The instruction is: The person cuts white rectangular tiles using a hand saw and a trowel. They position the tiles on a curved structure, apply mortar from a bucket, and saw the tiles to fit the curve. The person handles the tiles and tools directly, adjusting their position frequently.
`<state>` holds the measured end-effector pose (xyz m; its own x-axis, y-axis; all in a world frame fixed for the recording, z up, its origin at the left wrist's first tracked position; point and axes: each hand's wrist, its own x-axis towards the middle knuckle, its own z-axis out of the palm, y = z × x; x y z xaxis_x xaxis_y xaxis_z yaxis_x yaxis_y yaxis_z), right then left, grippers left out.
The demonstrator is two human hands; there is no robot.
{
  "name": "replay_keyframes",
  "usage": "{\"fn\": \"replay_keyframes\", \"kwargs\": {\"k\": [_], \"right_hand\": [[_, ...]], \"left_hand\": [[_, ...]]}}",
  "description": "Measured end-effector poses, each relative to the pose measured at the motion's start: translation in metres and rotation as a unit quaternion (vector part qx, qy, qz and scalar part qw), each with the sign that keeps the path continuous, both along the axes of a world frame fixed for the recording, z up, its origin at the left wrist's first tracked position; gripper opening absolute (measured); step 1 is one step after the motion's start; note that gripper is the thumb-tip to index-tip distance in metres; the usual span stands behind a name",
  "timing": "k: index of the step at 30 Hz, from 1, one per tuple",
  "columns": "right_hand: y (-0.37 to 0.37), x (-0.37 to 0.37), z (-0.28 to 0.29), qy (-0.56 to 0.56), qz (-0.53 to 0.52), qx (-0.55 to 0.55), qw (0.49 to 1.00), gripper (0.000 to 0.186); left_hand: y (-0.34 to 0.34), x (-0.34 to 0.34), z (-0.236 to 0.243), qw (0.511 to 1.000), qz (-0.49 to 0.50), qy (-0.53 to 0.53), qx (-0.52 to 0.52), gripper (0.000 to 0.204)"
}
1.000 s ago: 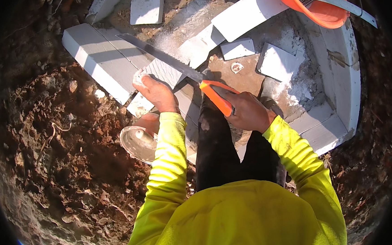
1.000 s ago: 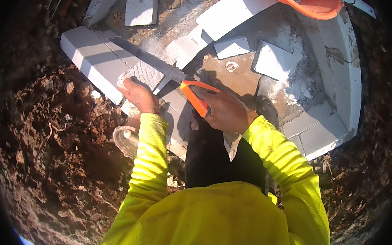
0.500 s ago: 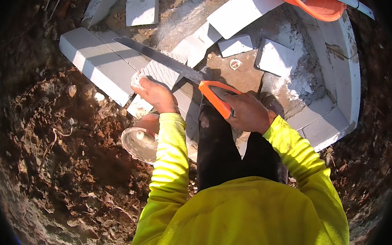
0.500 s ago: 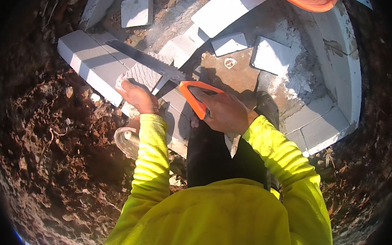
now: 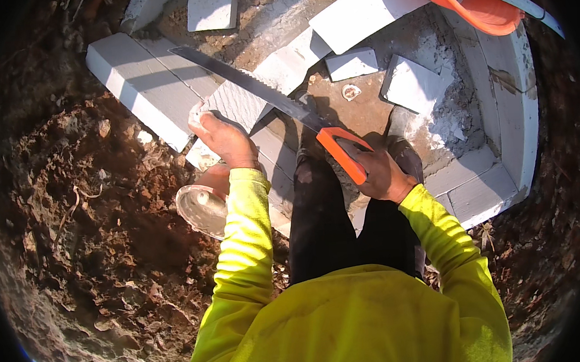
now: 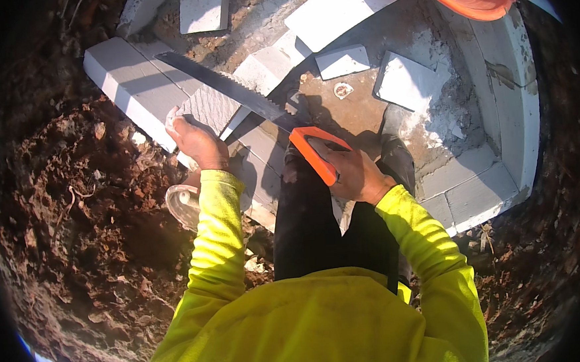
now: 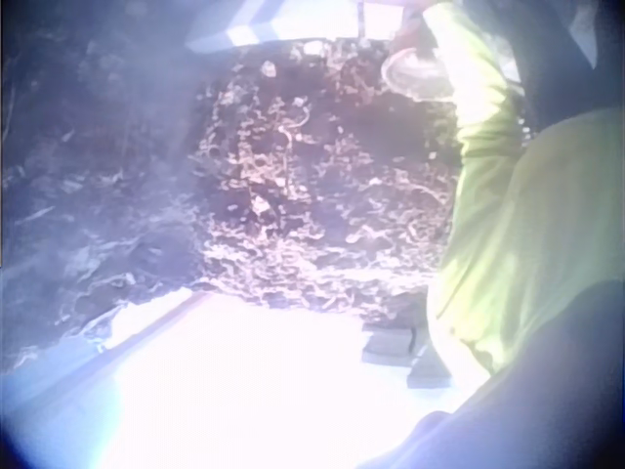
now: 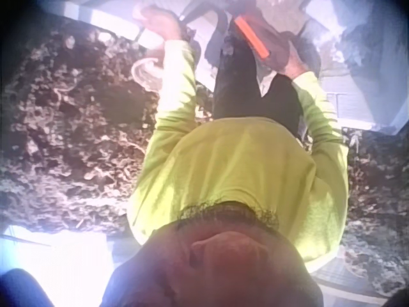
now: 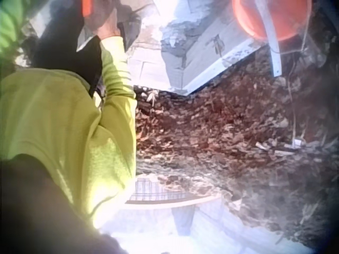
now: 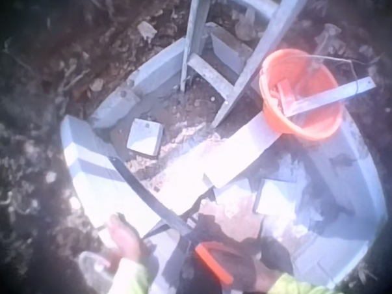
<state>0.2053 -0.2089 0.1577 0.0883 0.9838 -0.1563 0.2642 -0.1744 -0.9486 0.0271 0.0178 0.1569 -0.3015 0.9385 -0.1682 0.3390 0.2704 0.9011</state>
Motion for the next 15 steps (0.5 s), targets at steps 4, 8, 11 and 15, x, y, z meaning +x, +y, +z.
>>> {"fn": "replay_keyframes", "kwargs": {"k": [4, 8, 11, 15], "right_hand": [[0.013, -0.004, -0.037, 0.017, 0.061, -0.112, 0.992, 0.052], [0.005, 0.007, -0.001, 0.047, 0.054, -0.120, 0.990, 0.060], [-0.036, 0.027, 0.083, 0.071, 0.080, -0.102, 0.989, 0.069], [-0.035, 0.031, 0.121, 0.077, 0.085, -0.131, 0.985, 0.071]], "left_hand": [[0.001, 0.004, -0.003, 1.000, 0.001, -0.019, -0.002, 0.039], [0.007, 0.008, -0.005, 0.996, 0.067, -0.056, -0.018, 0.038], [0.005, -0.030, -0.031, 0.999, 0.050, -0.017, -0.007, 0.039], [-0.001, -0.065, -0.057, 0.996, -0.039, 0.078, -0.001, 0.044]]}}
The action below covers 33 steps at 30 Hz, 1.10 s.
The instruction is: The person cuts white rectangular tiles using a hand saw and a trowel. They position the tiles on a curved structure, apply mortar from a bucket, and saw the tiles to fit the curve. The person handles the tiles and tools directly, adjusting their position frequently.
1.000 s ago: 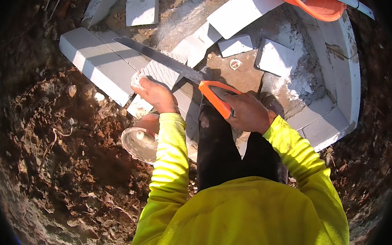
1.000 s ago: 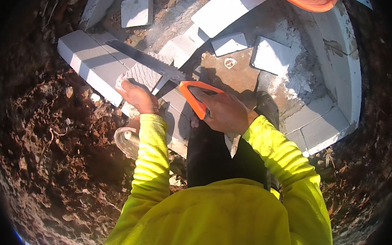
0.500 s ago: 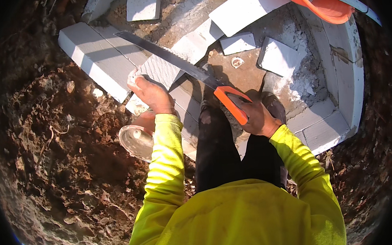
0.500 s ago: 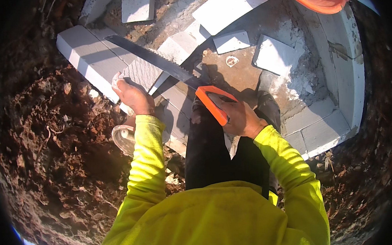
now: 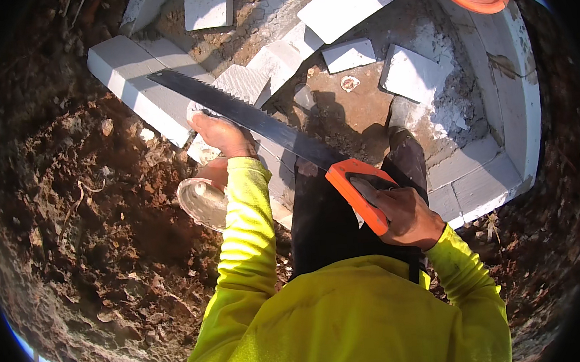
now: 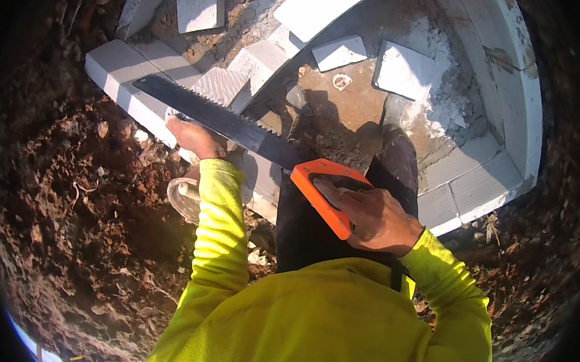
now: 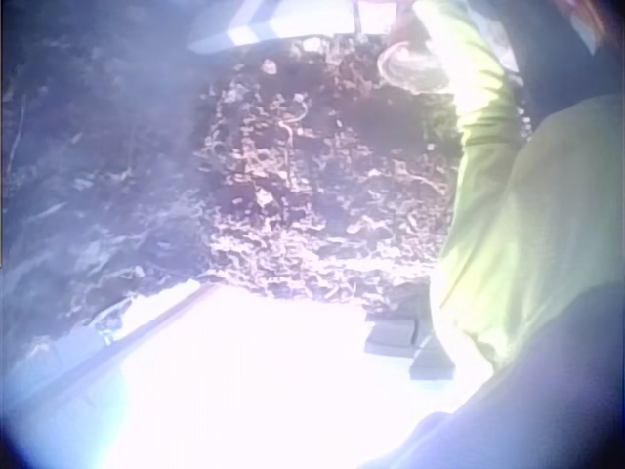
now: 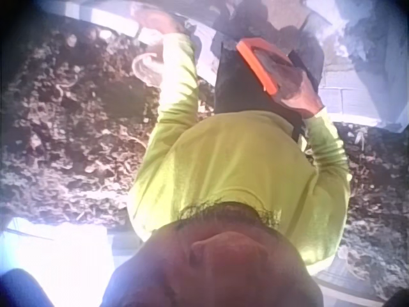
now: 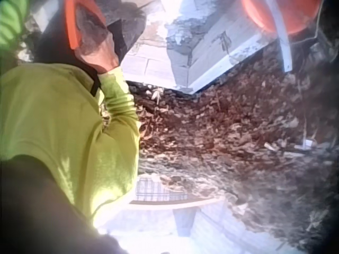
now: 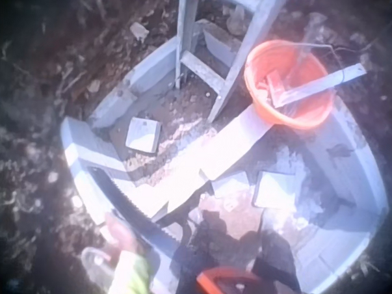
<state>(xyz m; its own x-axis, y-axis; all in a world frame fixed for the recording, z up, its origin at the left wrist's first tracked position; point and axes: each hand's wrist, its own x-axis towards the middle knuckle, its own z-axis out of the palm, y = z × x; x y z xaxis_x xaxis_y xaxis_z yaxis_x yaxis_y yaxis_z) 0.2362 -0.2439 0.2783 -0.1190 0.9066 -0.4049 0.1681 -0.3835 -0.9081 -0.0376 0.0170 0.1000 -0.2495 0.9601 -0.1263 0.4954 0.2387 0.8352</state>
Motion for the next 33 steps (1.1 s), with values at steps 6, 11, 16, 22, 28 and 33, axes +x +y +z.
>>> {"fn": "replay_keyframes", "kwargs": {"k": [6, 11, 16, 22, 28, 33], "right_hand": [[0.056, -0.017, -0.040, -0.059, -0.022, 0.045, 0.997, 0.071], [-0.003, -0.002, 0.030, -0.011, -0.012, 0.050, 0.999, 0.081], [0.039, -0.012, -0.017, -0.058, 0.027, -0.008, 0.998, 0.080], [0.003, 0.000, 0.045, 0.009, -0.007, 0.002, 1.000, 0.074], [0.067, -0.023, -0.042, -0.074, 0.023, 0.014, 0.997, 0.069], [0.024, -0.014, 0.013, -0.028, -0.011, 0.026, 0.999, 0.077]], "left_hand": [[0.005, 0.040, 0.020, 0.974, 0.106, -0.196, -0.035, 0.044], [-0.004, 0.030, 0.017, 0.994, -0.060, 0.063, 0.069, 0.031], [0.006, 0.067, 0.034, 0.951, 0.143, -0.269, -0.053, 0.035], [-0.009, 0.009, -0.005, 0.992, -0.056, 0.081, 0.082, 0.019], [-0.002, 0.076, 0.048, 0.970, 0.172, -0.168, -0.024, 0.037], [-0.010, 0.029, 0.014, 0.997, 0.073, -0.015, 0.034, 0.034]]}}
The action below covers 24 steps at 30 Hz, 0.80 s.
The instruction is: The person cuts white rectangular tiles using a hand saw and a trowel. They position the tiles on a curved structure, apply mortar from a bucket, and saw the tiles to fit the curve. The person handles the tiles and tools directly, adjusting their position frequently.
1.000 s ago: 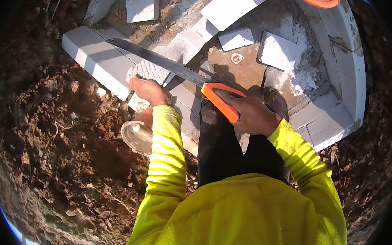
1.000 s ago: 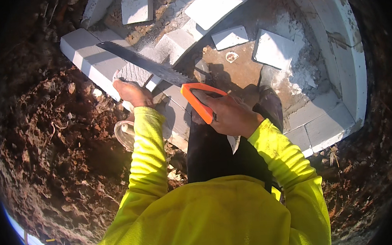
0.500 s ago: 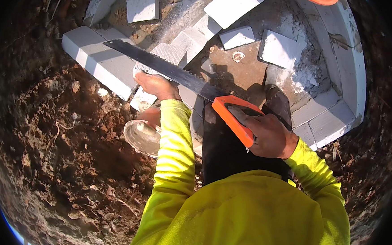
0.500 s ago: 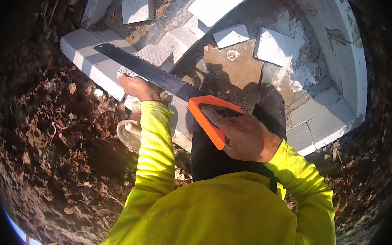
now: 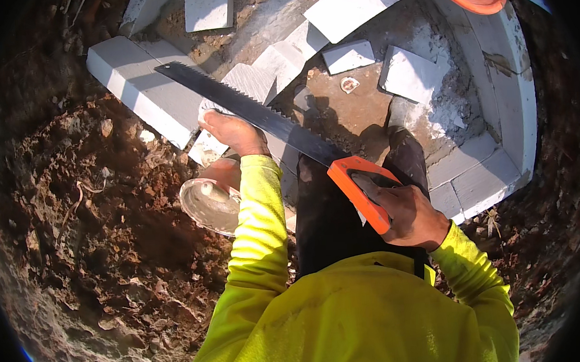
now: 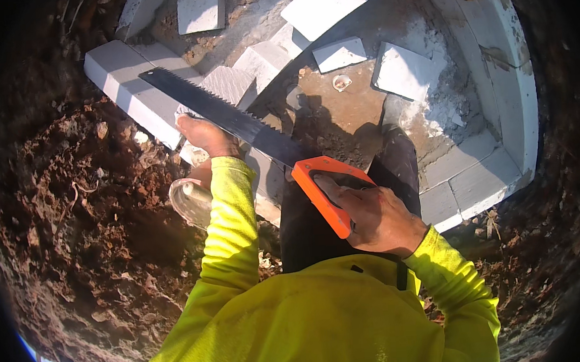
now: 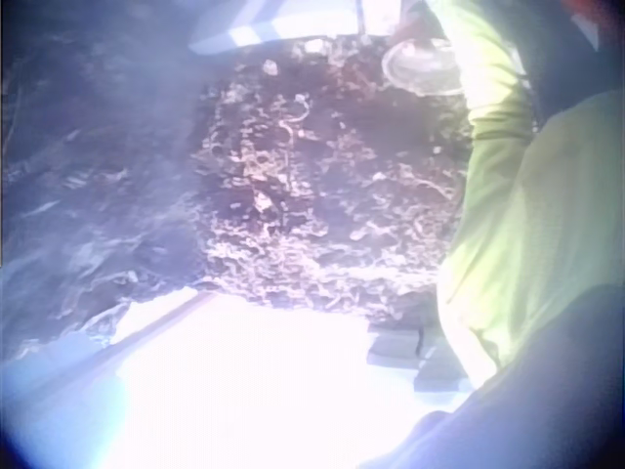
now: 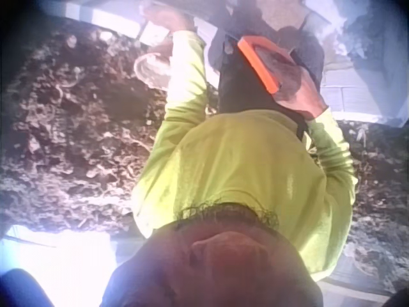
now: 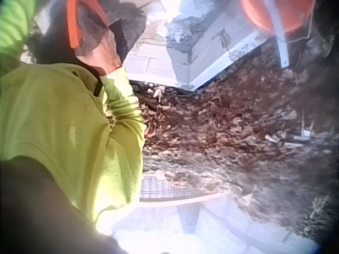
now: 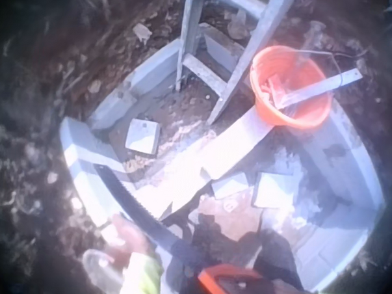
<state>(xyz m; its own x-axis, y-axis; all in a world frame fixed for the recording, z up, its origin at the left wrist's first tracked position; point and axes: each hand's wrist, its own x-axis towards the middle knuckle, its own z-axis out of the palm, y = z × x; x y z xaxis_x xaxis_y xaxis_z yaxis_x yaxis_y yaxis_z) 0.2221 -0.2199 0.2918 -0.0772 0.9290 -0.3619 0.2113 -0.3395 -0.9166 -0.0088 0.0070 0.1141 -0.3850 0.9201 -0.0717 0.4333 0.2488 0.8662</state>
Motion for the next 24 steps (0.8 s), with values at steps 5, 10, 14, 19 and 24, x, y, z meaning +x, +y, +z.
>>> {"fn": "replay_keyframes", "kwargs": {"k": [5, 10, 14, 19, 24], "right_hand": [[0.050, -0.011, -0.074, -0.023, -0.005, -0.027, 0.999, 0.051], [0.012, -0.009, -0.041, -0.004, -0.040, 0.006, 0.999, 0.047], [0.023, -0.015, -0.086, -0.042, -0.010, -0.015, 0.999, 0.047], [0.028, -0.020, -0.103, -0.047, -0.037, 0.015, 0.998, 0.044], [0.002, -0.021, -0.111, -0.064, -0.005, -0.025, 0.998, 0.043]], "left_hand": [[0.001, 0.038, 0.040, 0.996, 0.027, -0.063, -0.054, 0.033], [0.004, 0.026, 0.034, 0.994, 0.064, -0.069, -0.054, 0.032], [0.004, 0.033, 0.039, 0.992, 0.042, -0.113, -0.041, 0.026], [0.008, 0.040, 0.042, 0.996, 0.038, -0.074, -0.042, 0.024], [0.006, 0.039, 0.043, 0.984, 0.044, -0.164, -0.056, 0.022]]}}
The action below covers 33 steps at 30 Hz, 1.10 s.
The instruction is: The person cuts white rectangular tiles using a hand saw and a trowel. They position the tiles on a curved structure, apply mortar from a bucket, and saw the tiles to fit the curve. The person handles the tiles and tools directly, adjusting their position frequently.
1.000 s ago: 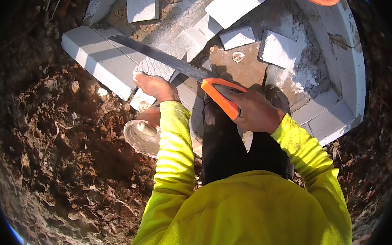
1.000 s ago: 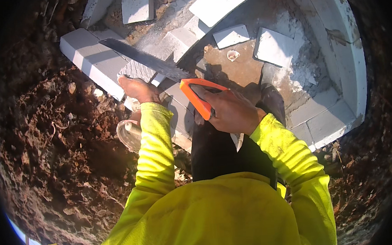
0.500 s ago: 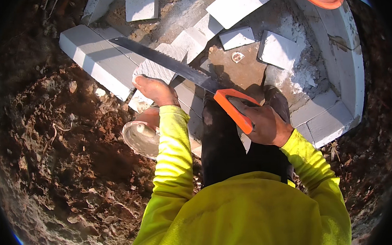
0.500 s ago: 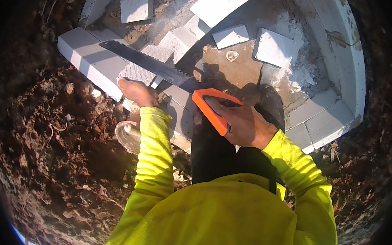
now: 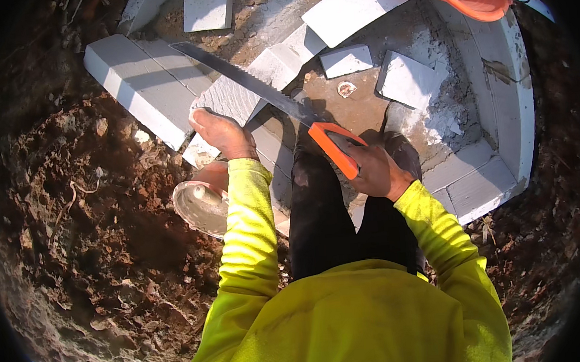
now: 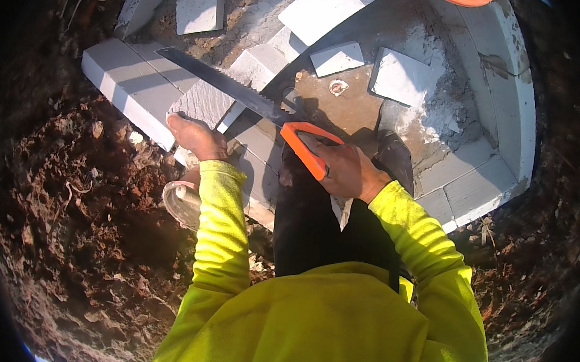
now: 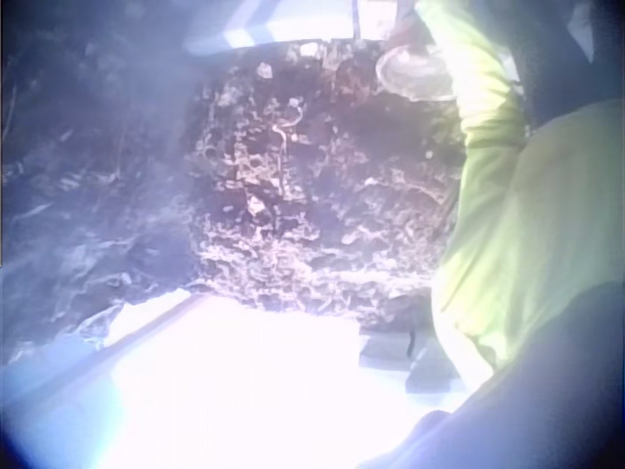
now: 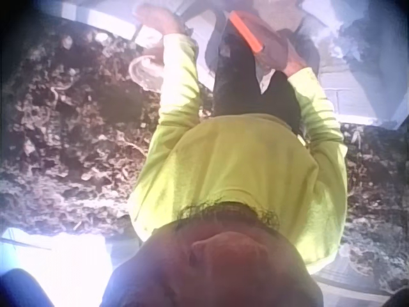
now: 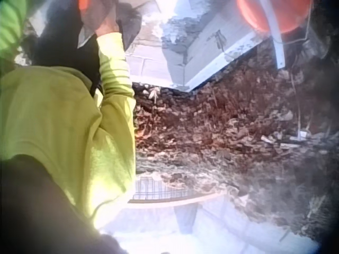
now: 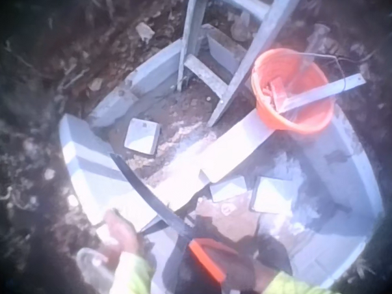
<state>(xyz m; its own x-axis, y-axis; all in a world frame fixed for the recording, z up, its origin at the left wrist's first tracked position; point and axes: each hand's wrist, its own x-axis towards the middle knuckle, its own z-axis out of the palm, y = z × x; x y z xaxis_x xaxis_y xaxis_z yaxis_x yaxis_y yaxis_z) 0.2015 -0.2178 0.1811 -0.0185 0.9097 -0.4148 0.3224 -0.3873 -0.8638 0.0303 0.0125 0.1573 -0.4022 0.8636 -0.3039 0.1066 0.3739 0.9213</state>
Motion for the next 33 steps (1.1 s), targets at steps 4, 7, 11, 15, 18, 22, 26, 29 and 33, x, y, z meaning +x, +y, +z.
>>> {"fn": "replay_keyframes", "kwargs": {"k": [4, 7, 11, 15, 18, 22, 26, 29, 33], "right_hand": [[0.032, 0.012, -0.016, -0.003, -0.035, 0.023, 0.999, 0.051], [-0.002, 0.035, -0.009, -0.090, -0.044, 0.094, 0.991, 0.065], [-0.013, 0.105, -0.027, -0.281, 0.016, 0.149, 0.948, 0.081], [0.029, 0.166, -0.069, -0.422, 0.049, 0.172, 0.889, 0.082], [0.050, 0.184, -0.100, -0.500, 0.140, 0.128, 0.845, 0.075], [0.056, 0.186, -0.123, -0.531, 0.189, 0.096, 0.820, 0.071], [0.060, 0.185, -0.125, -0.496, 0.214, 0.039, 0.841, 0.081], [0.074, 0.178, -0.091, -0.482, 0.217, 0.019, 0.849, 0.095], [0.084, 0.176, -0.073, -0.414, 0.187, 0.013, 0.891, 0.104]], "left_hand": [[0.001, 0.007, 0.010, 0.999, -0.041, 0.003, -0.002, 0.027], [-0.009, -0.017, 0.018, 0.997, -0.072, -0.022, -0.028, 0.034], [-0.047, -0.041, 0.033, 0.989, 0.017, -0.118, -0.090, 0.042], [-0.086, -0.048, 0.039, 0.988, 0.031, -0.117, -0.100, 0.047], [-0.115, -0.058, 0.042, 0.973, 0.060, -0.181, -0.132, 0.050], [-0.144, -0.062, 0.048, 0.960, 0.108, -0.212, -0.148, 0.050], [-0.171, -0.075, 0.037, 0.942, 0.160, -0.265, -0.129, 0.052], [-0.178, -0.080, 0.029, 0.933, 0.192, -0.278, -0.126, 0.053], [-0.180, -0.089, 0.018, 0.912, 0.198, -0.341, -0.116, 0.055]]}}
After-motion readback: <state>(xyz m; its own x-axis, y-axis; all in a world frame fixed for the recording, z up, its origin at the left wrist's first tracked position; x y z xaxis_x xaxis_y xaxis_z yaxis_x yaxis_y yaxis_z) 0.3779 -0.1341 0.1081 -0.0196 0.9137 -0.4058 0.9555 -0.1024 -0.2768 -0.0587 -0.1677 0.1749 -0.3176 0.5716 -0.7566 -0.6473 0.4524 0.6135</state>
